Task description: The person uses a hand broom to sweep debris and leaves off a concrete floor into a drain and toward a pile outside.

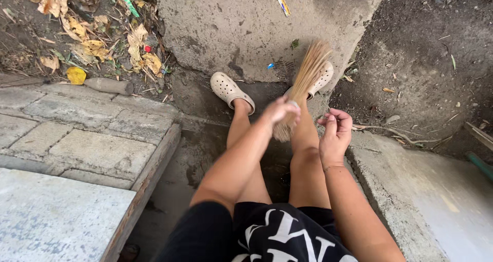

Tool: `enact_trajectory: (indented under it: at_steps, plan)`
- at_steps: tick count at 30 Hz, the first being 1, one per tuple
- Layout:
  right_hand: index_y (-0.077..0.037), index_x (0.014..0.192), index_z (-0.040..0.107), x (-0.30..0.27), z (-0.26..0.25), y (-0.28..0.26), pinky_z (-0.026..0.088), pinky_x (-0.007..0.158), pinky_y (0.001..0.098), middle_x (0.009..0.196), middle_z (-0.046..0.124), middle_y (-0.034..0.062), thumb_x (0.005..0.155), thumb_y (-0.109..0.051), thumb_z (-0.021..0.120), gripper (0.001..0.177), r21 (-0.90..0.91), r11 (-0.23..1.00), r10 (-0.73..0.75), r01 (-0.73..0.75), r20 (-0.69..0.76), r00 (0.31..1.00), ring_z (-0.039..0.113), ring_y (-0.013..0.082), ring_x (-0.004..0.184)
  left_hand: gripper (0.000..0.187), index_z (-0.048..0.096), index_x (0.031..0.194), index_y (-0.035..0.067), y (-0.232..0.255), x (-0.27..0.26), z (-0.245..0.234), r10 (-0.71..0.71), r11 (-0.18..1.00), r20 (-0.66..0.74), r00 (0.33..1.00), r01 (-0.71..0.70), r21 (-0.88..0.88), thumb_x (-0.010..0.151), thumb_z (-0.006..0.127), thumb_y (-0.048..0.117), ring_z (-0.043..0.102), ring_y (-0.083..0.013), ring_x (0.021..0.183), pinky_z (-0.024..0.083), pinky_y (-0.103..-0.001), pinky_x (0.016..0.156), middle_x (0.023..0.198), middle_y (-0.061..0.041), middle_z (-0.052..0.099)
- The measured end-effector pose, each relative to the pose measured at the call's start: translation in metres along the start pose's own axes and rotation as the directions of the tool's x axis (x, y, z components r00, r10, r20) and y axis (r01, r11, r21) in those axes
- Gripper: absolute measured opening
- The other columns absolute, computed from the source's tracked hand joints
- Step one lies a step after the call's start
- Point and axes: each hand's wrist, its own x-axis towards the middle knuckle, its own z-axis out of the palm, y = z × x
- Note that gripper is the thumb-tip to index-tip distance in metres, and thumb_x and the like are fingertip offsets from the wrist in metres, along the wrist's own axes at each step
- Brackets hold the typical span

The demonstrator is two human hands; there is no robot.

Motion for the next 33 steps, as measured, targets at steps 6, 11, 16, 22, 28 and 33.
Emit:
enact_trajectory:
  at_steps: [6, 11, 16, 22, 28, 33]
  plan:
    - [-0.003, 0.122, 0.054, -0.001, -0.033, 0.004, 0.056, 0.084, 0.0277, 0.107, 0.063, 0.0072, 0.11, -0.004, 0.049, 0.012, -0.002, 0.999, 0.034, -0.034, -0.023, 0.999, 0.064, 0.0128, 0.088, 0.042, 0.054, 0.122, 0.0, 0.195, -0.041, -0.085, 0.499, 0.857, -0.446, 0.743, -0.498, 0.129, 0.082, 0.067, -0.003, 0.067, -0.0255, 0.061, 0.058, -0.038, 0.054, 0.081, -0.015, 0.067]
    - [-0.003, 0.122, 0.054, -0.009, -0.004, 0.009, 0.056, 0.086, 0.0271, 0.108, 0.062, 0.0068, 0.111, -0.004, 0.049, 0.013, 0.033, 0.999, 0.003, -0.004, 0.013, 1.0, 0.063, 0.0119, 0.089, 0.105, 0.003, 0.165, 0.022, 0.082, -0.085, -0.031, 0.544, 0.838, -0.524, 0.655, -0.454, 0.302, 0.081, 0.059, -0.01, 0.063, -0.0204, 0.064, 0.057, -0.036, 0.055, 0.086, -0.012, 0.063]
    - [-0.002, 0.123, 0.054, -0.021, 0.013, 0.003, 0.055, 0.084, 0.0268, 0.108, 0.062, 0.0071, 0.109, -0.003, 0.049, 0.014, -0.05, 0.999, 0.015, -0.011, 0.072, 0.997, 0.065, 0.0123, 0.088, 0.101, 0.019, 0.158, 0.011, -0.064, -0.083, -0.034, 0.046, 0.998, -0.355, 0.934, -0.024, 0.066, 0.074, 0.072, -0.005, 0.068, -0.0261, 0.06, 0.057, -0.041, 0.053, 0.09, -0.016, 0.068]
    - [-0.003, 0.123, 0.053, -0.032, 0.028, 0.004, 0.056, 0.086, 0.027, 0.109, 0.063, 0.0071, 0.11, -0.004, 0.048, 0.014, -0.062, 0.997, 0.046, -0.041, 0.081, 0.996, 0.065, 0.0119, 0.089, 0.048, 0.05, 0.129, -0.007, 0.105, -0.157, -0.198, 0.256, 0.966, -0.665, 0.701, -0.172, 0.19, 0.085, 0.066, 0.002, 0.066, -0.027, 0.058, 0.058, -0.042, 0.052, 0.081, -0.016, 0.067]
    - [-0.003, 0.121, 0.053, -0.054, 0.077, 0.017, 0.056, 0.083, 0.0275, 0.107, 0.062, 0.0064, 0.109, -0.006, 0.05, 0.013, -0.16, 0.987, 0.038, -0.017, 0.13, 0.991, 0.066, 0.0124, 0.086, 0.104, 0.014, 0.165, 0.013, 0.064, -0.178, -0.137, 0.501, 0.842, -0.637, 0.586, -0.499, 0.204, 0.078, 0.065, -0.011, 0.068, -0.022, 0.069, 0.059, -0.035, 0.06, 0.097, -0.011, 0.068]
    - [-0.003, 0.124, 0.054, -0.063, 0.128, 0.022, 0.055, 0.084, 0.0273, 0.109, 0.061, 0.0061, 0.108, -0.004, 0.051, 0.016, -0.123, 0.992, 0.005, 0.022, 0.212, 0.977, 0.064, 0.0124, 0.086, 0.088, 0.037, 0.158, 0.006, 0.028, -0.146, -0.177, 0.187, 0.982, -0.252, 0.95, -0.179, 0.055, 0.077, 0.07, -0.006, 0.07, -0.0246, 0.065, 0.06, -0.038, 0.06, 0.089, -0.017, 0.071]
